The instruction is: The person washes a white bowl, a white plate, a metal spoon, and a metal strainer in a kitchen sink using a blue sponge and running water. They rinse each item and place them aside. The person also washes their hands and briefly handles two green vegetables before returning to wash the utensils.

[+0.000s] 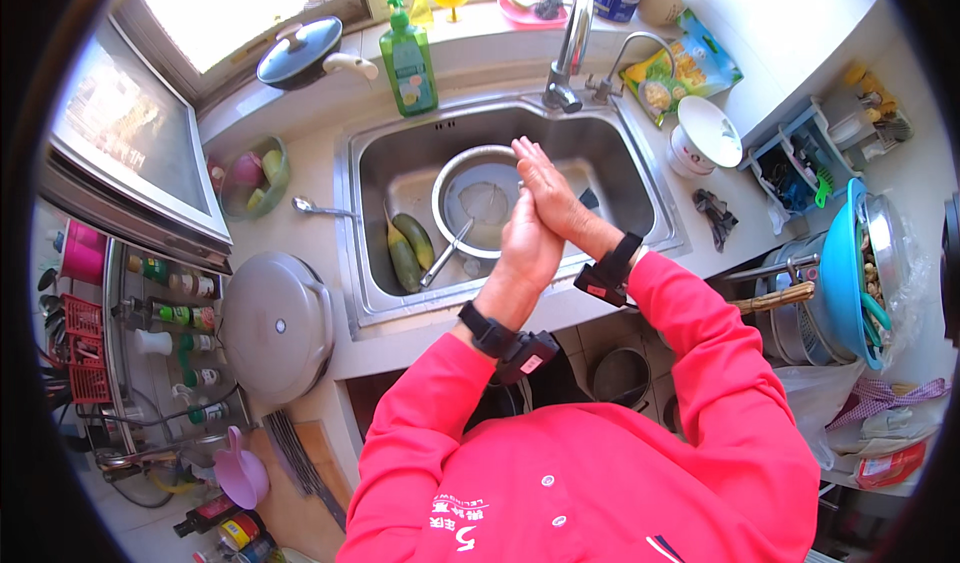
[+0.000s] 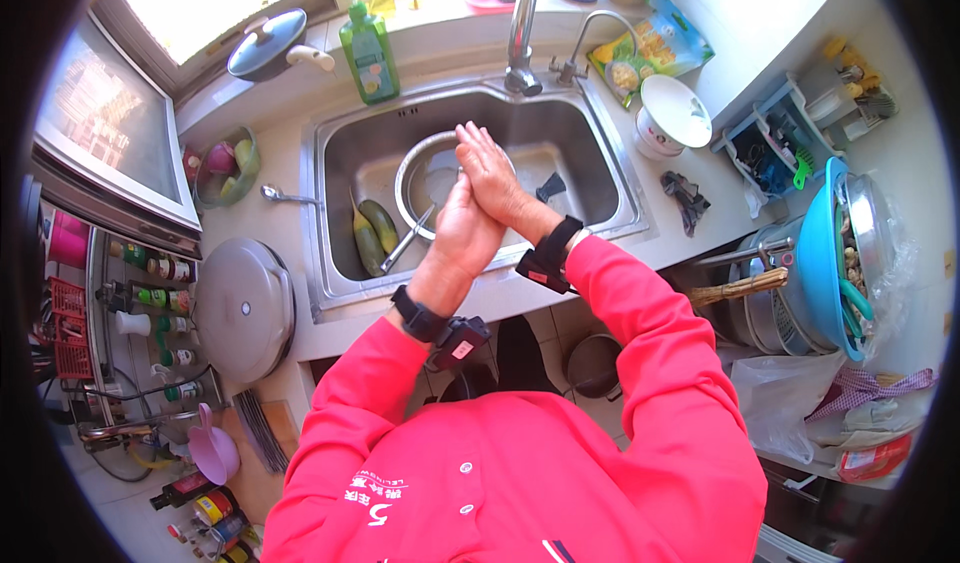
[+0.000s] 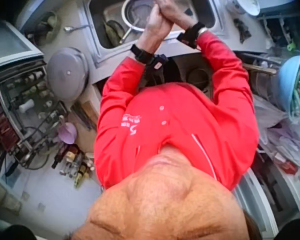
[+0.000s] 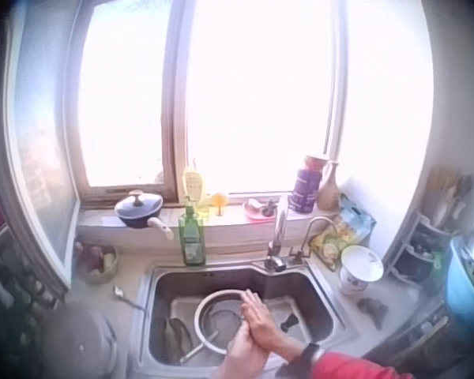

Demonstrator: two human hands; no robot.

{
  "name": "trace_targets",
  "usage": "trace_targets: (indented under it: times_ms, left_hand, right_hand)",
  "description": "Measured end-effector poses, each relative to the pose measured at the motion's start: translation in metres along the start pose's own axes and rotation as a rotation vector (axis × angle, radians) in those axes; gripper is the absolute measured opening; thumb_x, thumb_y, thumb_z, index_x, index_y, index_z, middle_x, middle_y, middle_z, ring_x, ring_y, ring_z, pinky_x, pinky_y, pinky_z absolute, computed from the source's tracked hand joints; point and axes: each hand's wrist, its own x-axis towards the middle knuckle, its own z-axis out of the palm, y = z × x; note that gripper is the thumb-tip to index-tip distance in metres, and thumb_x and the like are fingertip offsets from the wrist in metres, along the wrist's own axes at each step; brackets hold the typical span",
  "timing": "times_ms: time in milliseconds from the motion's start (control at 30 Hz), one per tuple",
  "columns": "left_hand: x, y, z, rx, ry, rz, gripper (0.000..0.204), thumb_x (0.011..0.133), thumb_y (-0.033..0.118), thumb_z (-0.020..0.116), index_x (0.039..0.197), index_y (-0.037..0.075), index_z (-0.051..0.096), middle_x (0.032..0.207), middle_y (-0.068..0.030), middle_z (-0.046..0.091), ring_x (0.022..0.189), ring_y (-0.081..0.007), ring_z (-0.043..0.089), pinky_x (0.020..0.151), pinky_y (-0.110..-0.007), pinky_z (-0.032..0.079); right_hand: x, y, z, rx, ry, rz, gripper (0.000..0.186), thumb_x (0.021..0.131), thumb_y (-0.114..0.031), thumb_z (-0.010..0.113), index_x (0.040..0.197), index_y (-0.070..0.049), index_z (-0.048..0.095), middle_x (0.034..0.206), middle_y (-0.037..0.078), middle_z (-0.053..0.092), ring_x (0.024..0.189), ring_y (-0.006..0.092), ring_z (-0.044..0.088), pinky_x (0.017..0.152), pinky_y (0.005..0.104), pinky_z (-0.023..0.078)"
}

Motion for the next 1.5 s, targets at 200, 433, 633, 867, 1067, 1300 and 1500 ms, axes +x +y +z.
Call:
trace_targets:
  times_ms: [200,433,633,867,1067,1300,1500]
  left_hand:
    - [0.009,0.001,-0.042,0.337,0.459,0.2,0.048,0.097,0.043,0.028,0.125,0.008,0.044,0.127,-0.0058,0.048,0.115,-0.0179,0.044,0.1,-0.034,0.035]
    - [0.033,0.0,-0.09,0.503,0.576,0.21,0.05,0.096,0.043,0.027,0.131,0.008,0.039,0.133,-0.0106,0.043,0.124,-0.0256,0.038,0.105,-0.045,0.028]
    - [0.055,-0.022,-0.088,0.064,0.423,0.017,0.048,0.098,0.035,0.033,0.132,0.001,0.037,0.132,-0.0108,0.044,0.122,-0.0188,0.041,0.104,-0.032,0.032]
    - [0.074,-0.031,-0.102,0.305,0.335,-0.006,0.054,0.098,0.038,0.024,0.139,0.004,0.024,0.146,-0.0126,0.026,0.134,-0.0228,0.025,0.111,-0.038,0.019]
    - [0.089,-0.011,-0.089,0.293,0.649,0.223,0.039,0.096,0.037,0.036,0.118,0.008,0.049,0.117,-0.0068,0.054,0.108,-0.0183,0.051,0.098,-0.033,0.039]
    - [0.09,-0.005,-0.076,0.442,0.649,0.129,0.037,0.094,0.032,0.043,0.117,0.004,0.051,0.116,-0.0046,0.055,0.107,-0.0164,0.05,0.094,-0.031,0.04]
    - [0.09,-0.012,-0.087,0.043,0.395,0.194,0.04,0.096,0.026,0.044,0.13,0.004,0.043,0.128,-0.0044,0.049,0.116,-0.0153,0.046,0.101,-0.031,0.036]
  right_hand:
    - [-0.028,0.009,0.018,0.27,-0.217,0.125,0.049,0.098,-0.03,0.029,0.136,0.001,0.035,0.142,0.019,0.032,0.136,0.0284,0.021,0.111,0.0368,0.013]
    - [-0.032,0.052,0.022,0.313,-0.474,0.05,0.052,0.098,-0.035,0.031,0.138,-0.002,0.032,0.147,0.016,0.024,0.138,0.0289,0.017,0.111,0.0371,0.01]
    - [-0.014,0.082,0.02,0.161,-0.168,0.071,0.046,0.097,-0.027,0.031,0.131,0.002,0.039,0.137,0.024,0.037,0.133,0.0369,0.024,0.11,0.0426,0.014]
    - [0.002,0.112,0.012,0.223,-0.132,0.228,0.051,0.097,-0.032,0.03,0.136,0.001,0.034,0.144,0.022,0.026,0.136,0.0326,0.019,0.111,0.0379,0.013]
    - [0.007,0.092,0.021,0.511,-0.261,0.19,0.05,0.097,-0.031,0.033,0.136,0.0,0.034,0.146,0.017,0.026,0.136,0.0278,0.02,0.11,0.0356,0.014]
    - [0.034,0.093,0.019,0.462,-0.282,0.281,0.047,0.098,-0.027,0.029,0.135,0.003,0.036,0.143,0.015,0.031,0.135,0.0264,0.024,0.111,0.033,0.015]
    - [0.027,0.099,0.027,0.348,-0.149,0.099,0.047,0.097,-0.026,0.03,0.134,0.002,0.036,0.142,0.018,0.033,0.135,0.0303,0.023,0.111,0.0341,0.016]
